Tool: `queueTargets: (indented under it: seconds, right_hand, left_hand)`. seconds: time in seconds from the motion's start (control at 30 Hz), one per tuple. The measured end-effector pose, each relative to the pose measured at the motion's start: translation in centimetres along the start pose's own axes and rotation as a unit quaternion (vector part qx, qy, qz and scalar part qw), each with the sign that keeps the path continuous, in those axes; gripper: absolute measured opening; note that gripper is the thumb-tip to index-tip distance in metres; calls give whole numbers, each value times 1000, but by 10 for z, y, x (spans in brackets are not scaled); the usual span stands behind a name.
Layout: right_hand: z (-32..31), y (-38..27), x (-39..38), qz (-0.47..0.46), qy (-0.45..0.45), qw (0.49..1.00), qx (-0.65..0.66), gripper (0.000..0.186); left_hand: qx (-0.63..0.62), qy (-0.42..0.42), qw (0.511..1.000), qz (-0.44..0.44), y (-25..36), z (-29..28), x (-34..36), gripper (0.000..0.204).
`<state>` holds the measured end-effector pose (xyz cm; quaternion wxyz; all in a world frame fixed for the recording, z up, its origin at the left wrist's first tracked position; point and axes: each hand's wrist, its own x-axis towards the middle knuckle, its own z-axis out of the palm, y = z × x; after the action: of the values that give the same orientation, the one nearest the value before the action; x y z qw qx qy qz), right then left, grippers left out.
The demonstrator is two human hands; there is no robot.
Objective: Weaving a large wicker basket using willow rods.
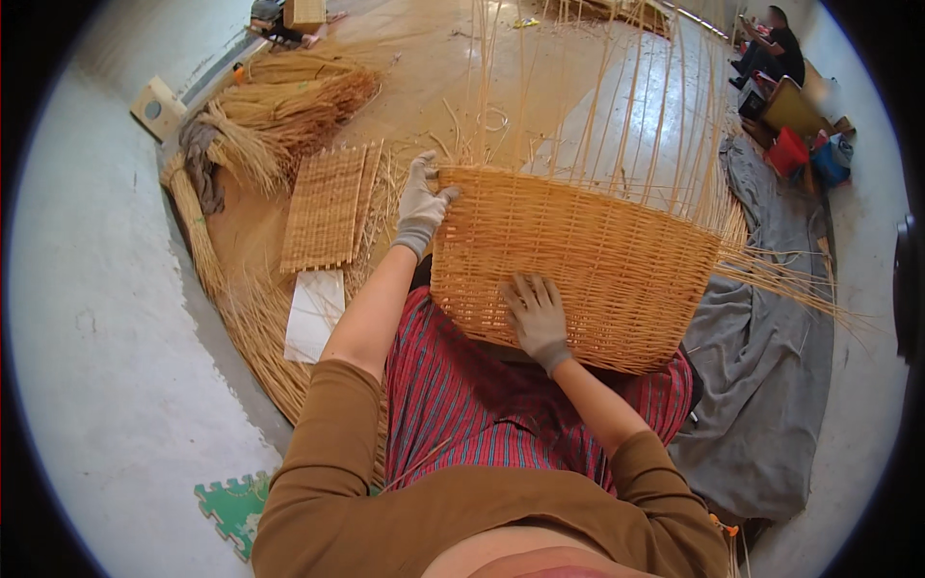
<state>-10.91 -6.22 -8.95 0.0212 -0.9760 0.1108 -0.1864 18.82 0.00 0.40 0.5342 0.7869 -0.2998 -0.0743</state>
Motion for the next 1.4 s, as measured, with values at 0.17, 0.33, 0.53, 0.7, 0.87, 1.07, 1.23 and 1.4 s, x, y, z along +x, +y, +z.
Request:
queueTargets:
  seconds: [0.17, 0.33, 0.53, 0.7, 0.87, 1.07, 1.23, 1.4]
  right_hand:
    - [1, -2, -60, 43, -18, 998, 51, 51]
    - [20, -18, -48, 32, 35, 998, 43, 50]
    - [15, 1, -75, 42, 4, 999, 34, 54]
    - [15, -13, -71, 51, -2, 998, 41, 53]
    - [5, -17, -74, 41, -25, 998, 52, 51]
    - [14, -7, -86, 47, -63, 997, 21, 60]
    - [12, -10, -75, 44, -53, 997, 39, 61]
    - [3, -11, -80, 60, -64, 995, 41, 67]
  left_hand:
    - [1, 77, 997, 25, -20, 24, -10, 77]
    - [-56, 68, 982, 169, -57, 4, 22, 59]
    - [141, -12, 989, 50, 18, 19, -7, 50]
    - [298, 19, 933, 201, 36, 23, -78, 43]
    - [334, -45, 878, 340, 21, 34, -65, 28]
    - [-47, -134, 990, -25, -11, 18, -58, 4]
    - [139, -48, 985, -92, -27, -53, -66, 10]
    - [195, -118, 974, -13, -34, -74, -153, 35]
